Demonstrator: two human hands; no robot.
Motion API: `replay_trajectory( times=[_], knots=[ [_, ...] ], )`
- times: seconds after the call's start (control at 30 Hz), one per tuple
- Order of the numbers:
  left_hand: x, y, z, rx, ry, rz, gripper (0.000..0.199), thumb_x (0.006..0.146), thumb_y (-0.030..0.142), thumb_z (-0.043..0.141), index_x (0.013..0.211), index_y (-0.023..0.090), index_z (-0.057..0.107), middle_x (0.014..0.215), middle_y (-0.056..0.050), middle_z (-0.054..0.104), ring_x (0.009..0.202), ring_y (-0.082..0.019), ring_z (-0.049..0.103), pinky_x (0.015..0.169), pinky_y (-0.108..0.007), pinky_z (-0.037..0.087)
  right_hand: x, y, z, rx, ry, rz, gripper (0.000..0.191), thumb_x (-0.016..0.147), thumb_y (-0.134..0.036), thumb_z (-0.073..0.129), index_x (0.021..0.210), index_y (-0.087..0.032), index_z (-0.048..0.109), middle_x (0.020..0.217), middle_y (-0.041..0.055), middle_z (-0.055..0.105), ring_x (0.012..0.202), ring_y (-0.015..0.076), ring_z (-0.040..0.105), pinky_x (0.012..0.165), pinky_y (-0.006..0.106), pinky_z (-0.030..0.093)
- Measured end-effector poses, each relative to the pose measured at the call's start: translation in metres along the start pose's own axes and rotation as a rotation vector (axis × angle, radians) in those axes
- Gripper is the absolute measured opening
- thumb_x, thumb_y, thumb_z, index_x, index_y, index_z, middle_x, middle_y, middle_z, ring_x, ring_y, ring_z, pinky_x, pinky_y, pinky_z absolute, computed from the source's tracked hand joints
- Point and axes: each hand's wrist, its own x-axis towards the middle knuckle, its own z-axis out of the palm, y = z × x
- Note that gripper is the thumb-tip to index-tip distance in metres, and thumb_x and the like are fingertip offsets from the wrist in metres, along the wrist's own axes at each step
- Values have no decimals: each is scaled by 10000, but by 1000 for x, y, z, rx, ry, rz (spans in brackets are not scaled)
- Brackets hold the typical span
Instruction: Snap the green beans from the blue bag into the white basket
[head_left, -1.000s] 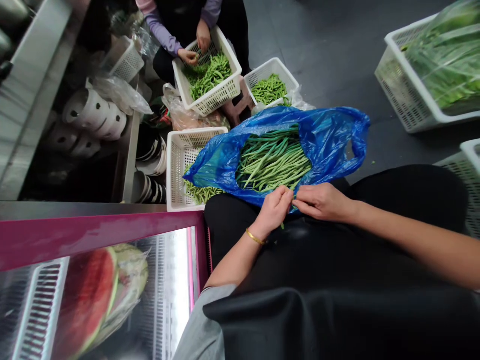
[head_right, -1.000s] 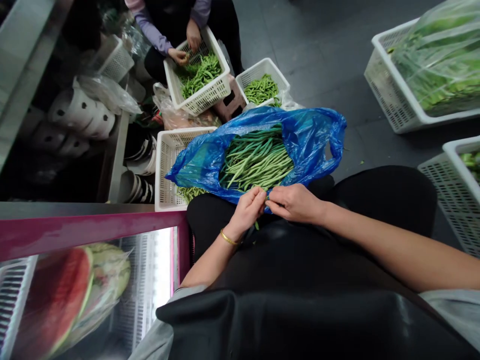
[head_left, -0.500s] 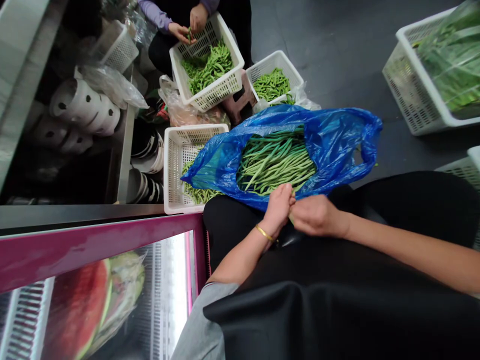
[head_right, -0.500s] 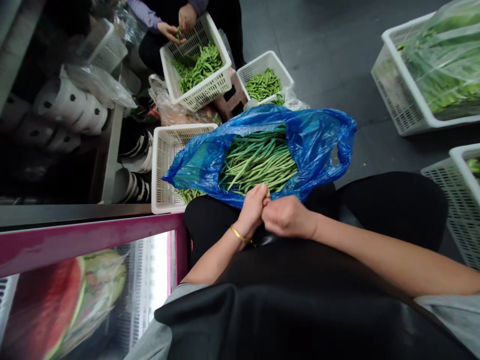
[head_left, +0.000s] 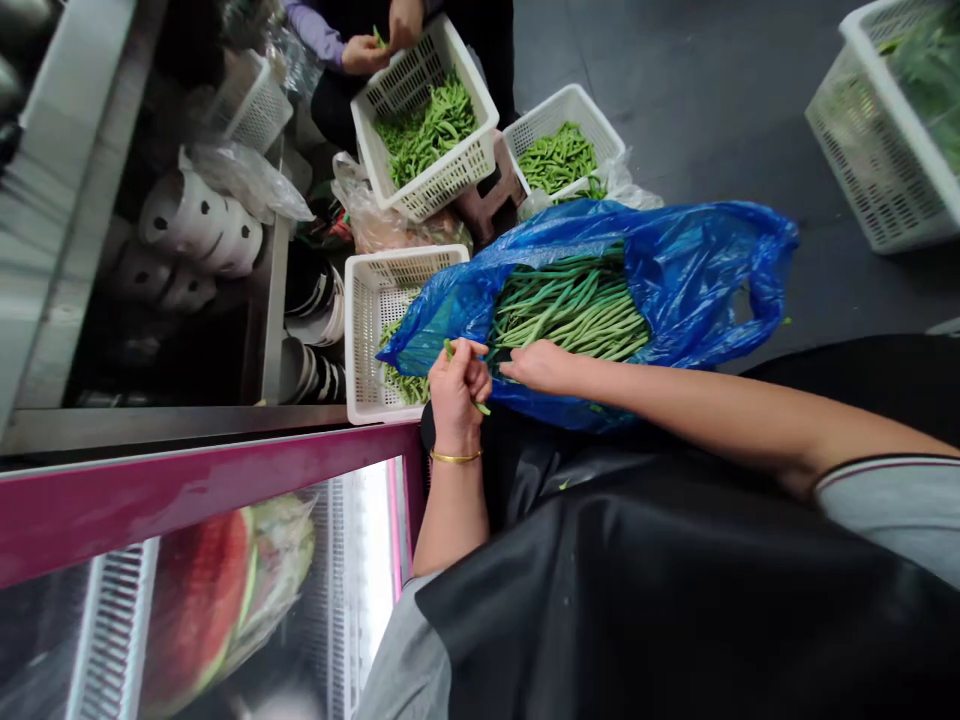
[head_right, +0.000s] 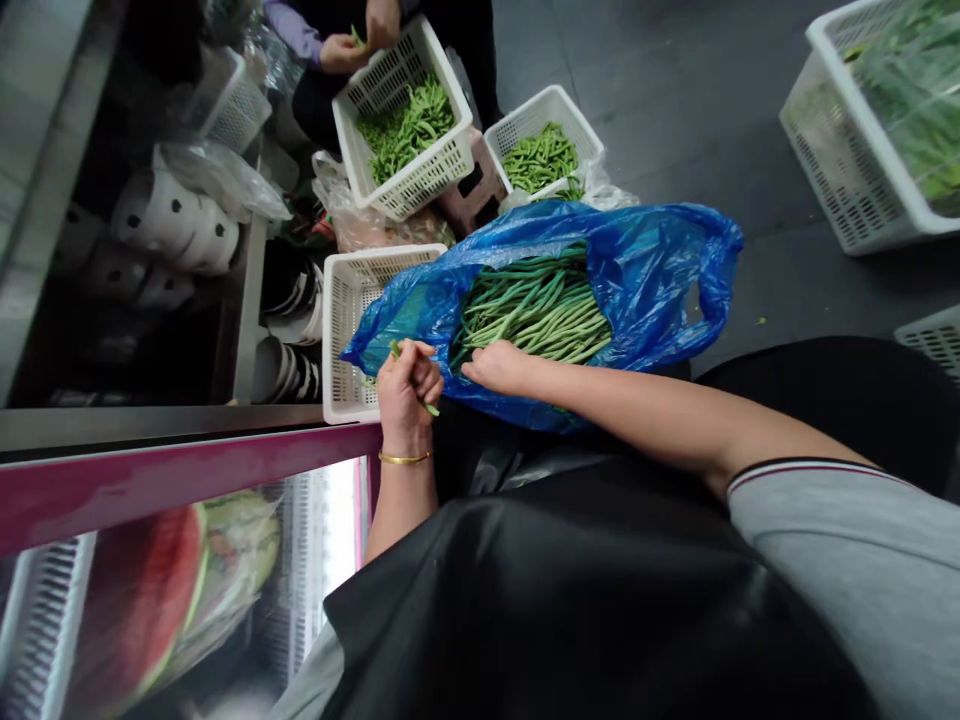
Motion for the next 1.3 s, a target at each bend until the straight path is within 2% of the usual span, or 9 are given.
replay_trajectory(
  times=[0.17,0.37,0.57,0.77,0.9,0.97,1.03,1.13,1.3],
  knots=[
    [4,-36,11,245,-26,-151,427,685,518,718,806,122,613,554,44,529,329,5,257,322,-166,161,-52,7,3,44,239,50,291,933,-235,363,994,-109,618,820,122,628,641,167,559,530,264,314],
    [-21,-93,52,124,-416,-547,462,554,449,813,719,134,518,487,61,483,339,2,255,348,-172,128,-153,-11,20,567,358,-47,251,897,-217,420,1001,-167,644,884,106,646,790,183,614,707,298,487],
    [-52,-92,74,-80,-284,-313,434,652,424,760,827,181,447,714,2,650,353,13,251,360,-175,159,-183,-23,30,1206,374,564,288,869,-456,532,1015,-211,572,690,1,616,576,157,608,552,277,497],
    [-54,-77,74,-12,-159,-109,405,678,410,747,856,189,457,715,20,648,350,0,288,354,-194,183,-181,-17,0,852,365,408,364,883,-484,465,657,-213,554,534,-6,510,497,130,471,497,254,368],
    [-59,-72,71,-5,-156,-54,384,697,399,737,889,192,477,720,19,643,354,-7,299,364,-204,197,-172,-12,-10,1048,263,361,374,869,-491,490,639,-206,567,483,-18,479,452,116,435,456,246,327],
    [-64,-68,72,-20,-181,-22,356,713,402,726,885,190,497,749,8,651,363,-7,300,372,-208,202,-166,-8,-9,1301,362,468,387,843,-515,515,605,-211,533,420,-39,379,398,110,384,419,250,297],
    [-69,-65,73,-36,-227,-1,333,726,410,716,877,189,517,785,-6,662,378,-9,307,386,-211,224,-164,0,-6,1566,616,595,394,828,-535,520,587,-228,468,397,-61,271,369,109,334,402,256,291],
    [-70,-62,71,-65,-291,-54,351,719,441,716,894,188,547,763,-14,658,389,-13,297,394,-209,227,-175,11,-3,1680,928,663,399,836,-563,499,607,-241,448,418,-44,317,414,126,403,459,279,377],
    [-60,-62,57,-61,-517,-282,370,714,450,698,908,143,623,622,-6,595,374,-10,237,373,-201,146,-200,27,-2,1327,231,502,367,640,-532,741,801,-204,698,756,71,698,755,240,650,709,374,500]
  ],
)
